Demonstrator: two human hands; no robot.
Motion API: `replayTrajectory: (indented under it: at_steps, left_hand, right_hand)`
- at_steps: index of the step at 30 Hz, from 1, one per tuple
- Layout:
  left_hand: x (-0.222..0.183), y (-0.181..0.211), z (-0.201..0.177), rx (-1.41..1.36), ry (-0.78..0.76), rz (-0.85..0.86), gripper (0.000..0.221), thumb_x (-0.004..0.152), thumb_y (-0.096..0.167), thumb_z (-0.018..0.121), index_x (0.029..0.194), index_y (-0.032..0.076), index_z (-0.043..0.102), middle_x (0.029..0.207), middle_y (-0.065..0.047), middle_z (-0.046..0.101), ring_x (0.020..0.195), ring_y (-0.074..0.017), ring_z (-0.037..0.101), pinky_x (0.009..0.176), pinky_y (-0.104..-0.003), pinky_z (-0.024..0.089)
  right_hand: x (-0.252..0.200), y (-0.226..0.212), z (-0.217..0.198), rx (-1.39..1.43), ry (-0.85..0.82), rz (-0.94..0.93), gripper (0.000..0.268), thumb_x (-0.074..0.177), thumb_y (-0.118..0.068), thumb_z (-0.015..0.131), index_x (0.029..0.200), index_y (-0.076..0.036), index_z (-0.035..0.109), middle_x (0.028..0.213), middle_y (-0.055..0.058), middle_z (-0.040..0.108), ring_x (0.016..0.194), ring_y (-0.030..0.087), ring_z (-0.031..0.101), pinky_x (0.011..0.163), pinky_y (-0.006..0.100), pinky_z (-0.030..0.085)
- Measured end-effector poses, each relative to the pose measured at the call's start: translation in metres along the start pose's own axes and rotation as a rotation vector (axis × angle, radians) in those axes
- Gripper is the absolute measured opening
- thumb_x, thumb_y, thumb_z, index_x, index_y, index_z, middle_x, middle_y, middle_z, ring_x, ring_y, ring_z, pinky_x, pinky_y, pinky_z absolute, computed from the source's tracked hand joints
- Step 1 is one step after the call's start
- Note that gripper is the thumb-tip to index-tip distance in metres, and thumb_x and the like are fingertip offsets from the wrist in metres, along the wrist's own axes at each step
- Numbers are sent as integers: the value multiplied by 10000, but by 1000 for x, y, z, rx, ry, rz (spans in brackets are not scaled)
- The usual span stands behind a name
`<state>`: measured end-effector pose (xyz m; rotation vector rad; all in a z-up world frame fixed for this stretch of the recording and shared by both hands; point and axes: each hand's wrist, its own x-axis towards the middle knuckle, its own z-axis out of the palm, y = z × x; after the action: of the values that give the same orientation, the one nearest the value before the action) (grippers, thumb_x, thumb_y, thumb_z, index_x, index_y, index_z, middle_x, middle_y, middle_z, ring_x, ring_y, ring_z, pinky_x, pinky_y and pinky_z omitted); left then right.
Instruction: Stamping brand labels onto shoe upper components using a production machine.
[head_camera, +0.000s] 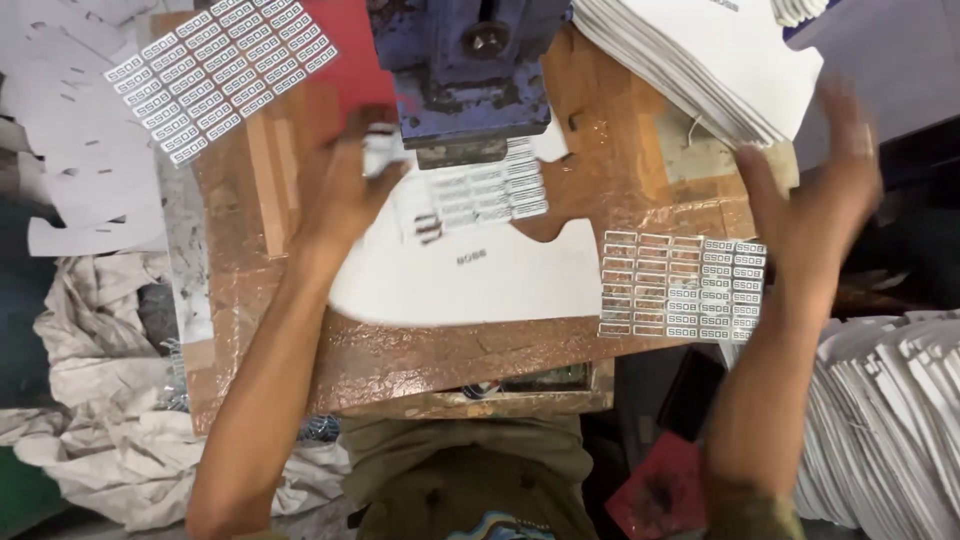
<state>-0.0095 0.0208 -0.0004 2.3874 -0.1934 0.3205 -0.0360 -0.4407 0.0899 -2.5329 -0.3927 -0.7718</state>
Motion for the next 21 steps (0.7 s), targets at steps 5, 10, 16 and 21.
replayTrajectory:
  at_steps: [5, 10, 16, 21]
  left_hand:
    - [-123, -26, -84, 148, 52, -228, 532, 944, 325, 781, 1403, 100, 633, 1127, -169, 749, 889, -337, 729, 776, -431, 560]
    - [-203, -89, -141, 350, 70, -475, 517, 957, 424, 772, 1335, 86, 668, 996, -163, 756, 815, -321, 725, 751, -426, 558]
    - [-165, -26, -140, 552, 130, -132, 696, 844, 272, 832, 1418, -14, 564, 1306, -233, 630, 1224, -373, 598, 1014, -487, 505]
    - [-114, -12, -71, -711, -157, -244, 729, 996, 343, 610, 1606, 52, 336, 1517, -179, 512, 1353, -283, 568, 1078, -412, 520]
  right_hand:
    - [97, 57, 64, -214, -167, -186, 831, 788, -309, 988, 1408, 93, 609, 1319, 338, 637, 1213, 514, 574, 1028, 537, 475]
    - [104, 69, 68, -101, -298, -125, 587, 950, -338, 920, 1366, 15, 704, 1251, 250, 712, 1097, 363, 722, 957, 443, 584]
    - [71, 133, 22, -136, -493, -24, 473, 966, -290, 709, 1369, -51, 643, 1311, 168, 645, 1050, 266, 599, 923, 394, 490]
    - [-34, -8, 25, -422, -661, -290, 442, 927, -143, 559, 1359, -47, 579, 1491, 136, 515, 1352, 276, 420, 1135, 463, 352]
